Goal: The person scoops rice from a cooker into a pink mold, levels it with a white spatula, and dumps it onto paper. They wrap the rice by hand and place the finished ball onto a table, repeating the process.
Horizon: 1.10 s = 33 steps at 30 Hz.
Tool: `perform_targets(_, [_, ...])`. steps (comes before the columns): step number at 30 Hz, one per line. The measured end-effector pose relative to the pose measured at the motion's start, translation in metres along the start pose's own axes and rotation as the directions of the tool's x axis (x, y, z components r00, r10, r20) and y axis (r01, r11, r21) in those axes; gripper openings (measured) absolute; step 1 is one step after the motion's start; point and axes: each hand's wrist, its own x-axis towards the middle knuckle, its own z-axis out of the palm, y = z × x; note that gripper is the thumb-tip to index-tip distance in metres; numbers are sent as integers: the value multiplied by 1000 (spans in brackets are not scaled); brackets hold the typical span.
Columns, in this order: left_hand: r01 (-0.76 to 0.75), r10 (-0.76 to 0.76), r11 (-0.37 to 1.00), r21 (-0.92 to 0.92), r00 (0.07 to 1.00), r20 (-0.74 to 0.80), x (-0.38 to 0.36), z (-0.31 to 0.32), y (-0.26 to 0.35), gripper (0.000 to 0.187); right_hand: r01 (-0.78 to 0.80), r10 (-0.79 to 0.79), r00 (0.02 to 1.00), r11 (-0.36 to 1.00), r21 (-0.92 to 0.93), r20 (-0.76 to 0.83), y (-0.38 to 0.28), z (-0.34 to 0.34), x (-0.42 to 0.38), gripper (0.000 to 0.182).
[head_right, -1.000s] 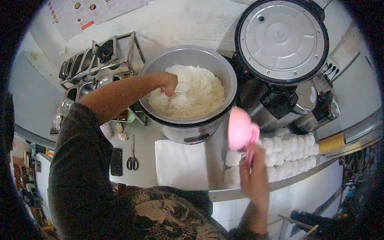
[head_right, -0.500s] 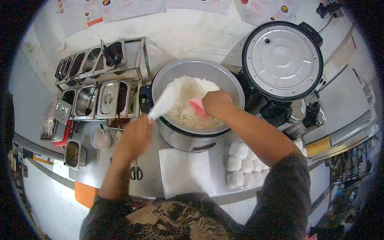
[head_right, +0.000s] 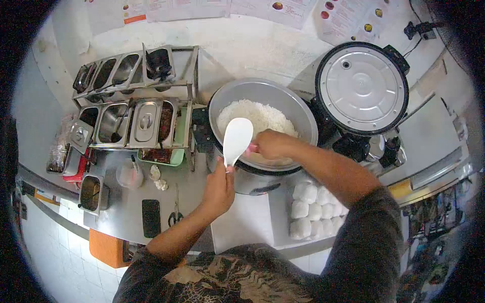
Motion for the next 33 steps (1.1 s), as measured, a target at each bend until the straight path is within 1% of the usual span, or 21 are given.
perform_targets(2, [-54,58,998,35,993,-103,5,7,-13,46,24,-19,998,996,83,-62,-4,1,8,34])
perform_targets(3, [-75,82,996,50,986,-146,5,8,-18,45,25,-20,998,996,90,-57,0,2,7,35])
perform_targets(5, [-14,18,999,40,996,-89,10,-3,-24,43,31,-26,998,994,102,-53,7,0,6,35])
perform_targets(6, [16,-14,999,40,998,-67,15,-11,-24,42,11,-3,998,990,142,-56,16,-3,7,34])
perform_targets(8, [134,-132,948,289,991,-29,18,-28,-8,39,-23,35,998,973,229,-48,37,-5,1,33])
perform_targets(9, [182,-191,894,409,981,-20,18,-35,3,41,-90,106,994,907,411,-16,37,-12,-10,31])
perform_targets(10, [79,-54,901,426,996,-70,18,-38,11,40,-154,171,985,802,577,25,31,-25,-30,29])
perform_targets(11, [-29,87,893,449,990,-111,18,-39,19,39,-213,228,971,661,720,78,26,-34,-49,28])
perform_targets(12, [-134,226,871,473,964,-144,17,-38,28,39,-215,227,970,606,766,93,25,-37,-66,27])
perform_targets(14, [-156,179,812,562,984,14,14,-36,56,40,-223,222,967,486,845,127,24,-35,-96,25])
perform_targets(15, [-171,148,779,603,985,89,15,-32,68,40,-203,212,970,444,873,118,24,-28,-106,25])
perform_targets(17, [-249,139,735,631,966,220,19,-19,76,41,-155,191,977,353,923,91,22,-10,-124,24])
perform_targets(18, [-287,126,712,640,950,286,21,-12,78,41,-175,233,969,403,898,84,14,-6,-133,22])
perform_targets(21, [-335,125,687,645,929,350,33,9,86,42,-66,291,941,655,753,-171,16,12,-145,22])
perform_targets(22, [-360,148,657,662,923,355,42,13,89,42,-124,332,928,704,699,-169,4,3,-157,24])
perform_targets(25, [-412,199,597,688,907,371,59,31,88,41,-75,298,909,805,588,-292,21,21,-147,25])
perform_targets(26, [-422,225,588,690,905,361,68,37,84,41,-57,305,894,802,594,-327,22,23,-148,24])
perform_targets(27, [-430,254,577,694,902,349,77,40,83,40,-58,321,899,761,646,-298,22,21,-151,24])
perform_targets(30, [-367,174,552,749,929,327,99,43,92,39,-45,343,915,608,792,-212,22,19,-156,24])
perform_targets(32, [-328,125,568,755,941,315,106,33,94,37,-27,349,924,473,881,-159,40,24,-154,24])
perform_targets(33, [-311,104,577,756,945,310,108,25,95,36,-32,341,931,430,902,-129,51,25,-155,24])
